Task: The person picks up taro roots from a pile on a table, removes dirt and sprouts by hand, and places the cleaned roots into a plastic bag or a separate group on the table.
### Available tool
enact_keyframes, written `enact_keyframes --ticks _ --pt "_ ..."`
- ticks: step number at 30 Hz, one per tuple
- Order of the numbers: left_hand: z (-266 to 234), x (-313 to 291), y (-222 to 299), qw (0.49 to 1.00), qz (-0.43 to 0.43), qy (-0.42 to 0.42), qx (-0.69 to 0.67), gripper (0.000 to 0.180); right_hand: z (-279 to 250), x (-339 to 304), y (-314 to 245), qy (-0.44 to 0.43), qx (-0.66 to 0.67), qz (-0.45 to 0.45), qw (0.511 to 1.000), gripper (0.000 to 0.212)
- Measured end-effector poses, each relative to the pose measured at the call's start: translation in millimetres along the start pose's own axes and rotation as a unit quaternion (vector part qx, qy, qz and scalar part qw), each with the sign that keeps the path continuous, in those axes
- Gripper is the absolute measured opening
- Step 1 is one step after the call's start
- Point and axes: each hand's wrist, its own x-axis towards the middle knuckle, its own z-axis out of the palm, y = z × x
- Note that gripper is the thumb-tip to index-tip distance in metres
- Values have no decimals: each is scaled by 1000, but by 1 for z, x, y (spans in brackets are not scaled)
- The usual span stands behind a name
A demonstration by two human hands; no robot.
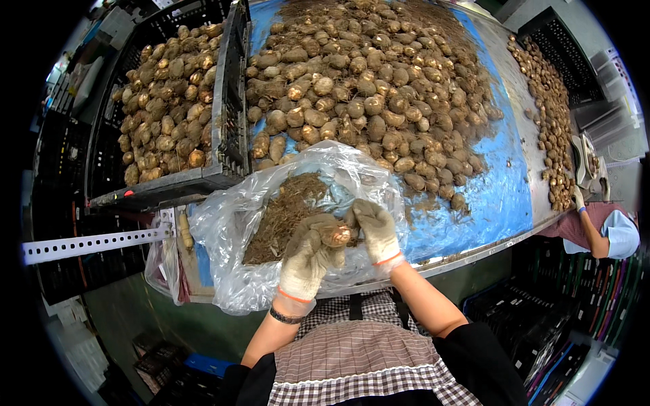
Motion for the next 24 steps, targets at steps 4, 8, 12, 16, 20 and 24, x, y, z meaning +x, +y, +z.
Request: enact_keyframes --ticks 4,8,12,16,20,24 --pt "-5 -2 7 955 88 61 278 40 0 -14 -34 -84 42 -186 978 34" --pt "-1 -2 13 901 164 86 393 38 12 -26 -47 -58 -338 -396 852 36" --pt "6 -5 16 840 78 98 528 31 20 -20 -35 -19 -259 -409 874 20" --pt "-10 -8 13 907 24 66 415 26 22 -12 -57 -67 -344 -316 882 12" --pt "2 -7 20 932 22 60 356 26 -4 18 -22 38 -128 -241 961 14" --pt "-3 -6 21 921 44 106 372 26 0 -6 -39 -59 -390 -266 879 20"
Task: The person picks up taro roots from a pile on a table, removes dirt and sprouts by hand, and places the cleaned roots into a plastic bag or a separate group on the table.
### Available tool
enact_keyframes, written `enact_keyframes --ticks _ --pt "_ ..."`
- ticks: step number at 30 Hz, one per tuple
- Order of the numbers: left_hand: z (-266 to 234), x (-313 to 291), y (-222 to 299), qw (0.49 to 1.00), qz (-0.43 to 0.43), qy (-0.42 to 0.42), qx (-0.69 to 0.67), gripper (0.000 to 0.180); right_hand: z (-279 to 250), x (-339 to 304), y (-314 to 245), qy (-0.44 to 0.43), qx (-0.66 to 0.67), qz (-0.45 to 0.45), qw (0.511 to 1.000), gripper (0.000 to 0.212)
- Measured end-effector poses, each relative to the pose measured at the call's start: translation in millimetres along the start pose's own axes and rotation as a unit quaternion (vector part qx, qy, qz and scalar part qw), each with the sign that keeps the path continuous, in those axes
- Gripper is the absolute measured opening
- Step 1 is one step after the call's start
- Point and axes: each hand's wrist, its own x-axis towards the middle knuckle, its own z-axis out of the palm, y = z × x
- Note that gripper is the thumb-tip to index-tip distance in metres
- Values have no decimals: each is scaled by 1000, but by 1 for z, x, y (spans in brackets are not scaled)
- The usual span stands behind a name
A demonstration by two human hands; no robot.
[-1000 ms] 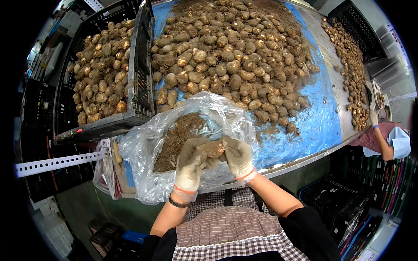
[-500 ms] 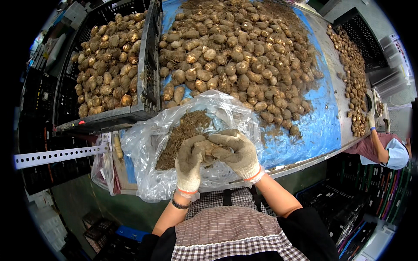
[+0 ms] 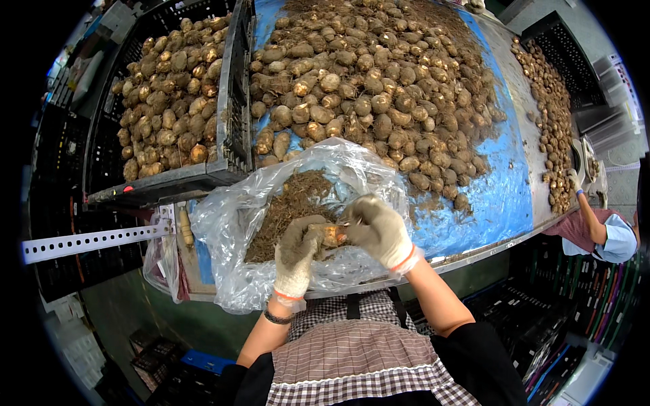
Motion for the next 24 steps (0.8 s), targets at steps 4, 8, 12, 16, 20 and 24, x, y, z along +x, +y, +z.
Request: enact_keyframes --ticks 4,8,12,16,20,24 --pt "-8 2 -5 997 53 -44 38 34 11 -9 4 -23 -67 -161 984 22" --pt "-4 -3 4 996 16 -88 5 41 17 -1 14 13 27 -154 988 14" --pt "1 -1 0 991 36 -67 -111 42 17 4 21 85 167 21 982 16" --pt "0 1 4 999 49 -14 -11 42 -8 -5 -3 -8 165 -8 986 18" --pt "2 1 8 998 59 -22 25 43 2 -5 10 -55 59 -53 995 32" --pt "-6 2 6 996 37 -72 -36 48 16 -11 18 -80 242 19 967 22"
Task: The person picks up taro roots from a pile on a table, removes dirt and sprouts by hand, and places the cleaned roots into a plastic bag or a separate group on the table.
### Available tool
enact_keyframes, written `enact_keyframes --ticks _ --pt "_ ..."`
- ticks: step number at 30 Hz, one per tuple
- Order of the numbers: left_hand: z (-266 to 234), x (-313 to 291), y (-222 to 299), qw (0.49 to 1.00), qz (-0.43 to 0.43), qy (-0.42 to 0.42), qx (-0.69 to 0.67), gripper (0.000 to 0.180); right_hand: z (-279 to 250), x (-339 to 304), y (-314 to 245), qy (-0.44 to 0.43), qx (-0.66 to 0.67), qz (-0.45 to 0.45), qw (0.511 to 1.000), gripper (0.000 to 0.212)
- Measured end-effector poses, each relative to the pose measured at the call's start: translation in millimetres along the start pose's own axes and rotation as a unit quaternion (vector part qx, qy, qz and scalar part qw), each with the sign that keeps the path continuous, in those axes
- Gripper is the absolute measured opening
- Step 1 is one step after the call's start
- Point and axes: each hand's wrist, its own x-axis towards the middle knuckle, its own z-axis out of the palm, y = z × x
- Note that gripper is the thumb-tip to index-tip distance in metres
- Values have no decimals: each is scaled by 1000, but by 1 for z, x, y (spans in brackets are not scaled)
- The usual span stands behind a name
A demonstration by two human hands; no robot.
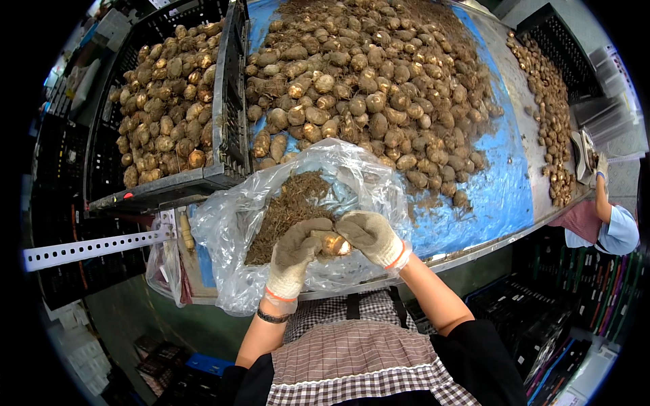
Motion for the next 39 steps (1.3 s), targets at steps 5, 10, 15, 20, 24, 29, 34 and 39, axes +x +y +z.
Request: enact_keyframes --ticks 5,10,15,20,24,29,34,39 --pt "-10 -2 -24 962 -96 -37 -254 49 7 7 9 93 -36 -39 994 20" --pt "9 -1 -19 858 -204 167 -441 34 18 5 -9 149 145 0 978 25" --pt "10 -2 -31 931 -117 35 -343 36 31 2 -23 198 51 -83 975 24" --pt "22 -3 -26 974 -62 83 -200 39 33 4 -19 250 122 -110 954 21" --pt "10 -1 -38 916 -137 22 -377 40 32 6 5 257 -37 -205 944 11" --pt "13 12 -20 922 -205 119 -306 38 24 -11 7 184 -144 -248 940 9" --pt "36 11 -15 995 -49 41 74 24 0 -12 27 135 23 -47 989 43" --pt "47 11 -27 994 -65 -20 91 40 -75 -29 33 219 131 187 949 35"
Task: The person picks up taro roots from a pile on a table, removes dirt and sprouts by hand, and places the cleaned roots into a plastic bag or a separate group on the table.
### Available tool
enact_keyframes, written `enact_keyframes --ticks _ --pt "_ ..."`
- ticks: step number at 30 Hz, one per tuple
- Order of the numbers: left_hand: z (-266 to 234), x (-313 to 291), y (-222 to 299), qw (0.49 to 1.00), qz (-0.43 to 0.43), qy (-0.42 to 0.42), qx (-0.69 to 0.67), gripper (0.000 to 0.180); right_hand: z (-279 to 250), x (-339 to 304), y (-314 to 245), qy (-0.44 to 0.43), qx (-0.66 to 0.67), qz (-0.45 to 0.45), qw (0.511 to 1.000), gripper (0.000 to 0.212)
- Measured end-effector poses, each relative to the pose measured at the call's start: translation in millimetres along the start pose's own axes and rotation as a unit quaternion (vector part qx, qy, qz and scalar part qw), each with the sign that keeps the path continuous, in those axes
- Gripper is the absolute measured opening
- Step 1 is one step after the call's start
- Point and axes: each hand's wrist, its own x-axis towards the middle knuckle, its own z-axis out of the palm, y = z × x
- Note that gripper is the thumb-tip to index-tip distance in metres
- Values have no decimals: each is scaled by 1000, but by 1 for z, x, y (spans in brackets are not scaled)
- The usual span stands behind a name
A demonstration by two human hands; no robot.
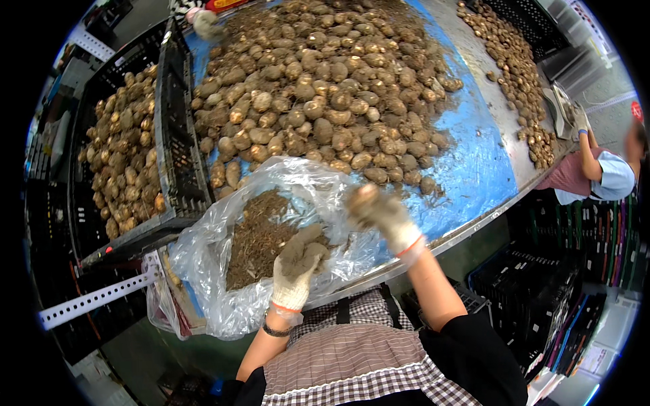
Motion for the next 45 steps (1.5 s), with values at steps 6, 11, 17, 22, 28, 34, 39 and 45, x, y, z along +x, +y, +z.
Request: enact_keyframes --ticks 6,11,17,22,28,34,39,45 --pt "-2 12 0 999 -26 -19 -24 42 -112 -7 -33 72 415 -265 867 56" --pt "5 23 -3 999 -26 -26 -39 41 -104 16 6 287 -588 -182 734 57" --pt "9 24 -3 999 -19 -20 -26 44 -87 13 12 280 -318 -249 871 54" --pt "18 35 -10 973 79 -124 -180 56 -14 -29 -43 39 -28 -123 991 41" --pt "17 28 14 996 59 -63 -27 51 32 -30 -24 -45 -79 -209 974 27" --pt "-3 13 16 994 7 -9 -105 52 60 -14 -26 5 -174 -288 942 22" --pt "-15 6 3 954 71 -24 -289 52 66 -1 -24 -83 -15 -132 988 19" --pt "-17 4 16 984 52 89 -145 41 85 -19 -41 -144 -222 -324 908 32"
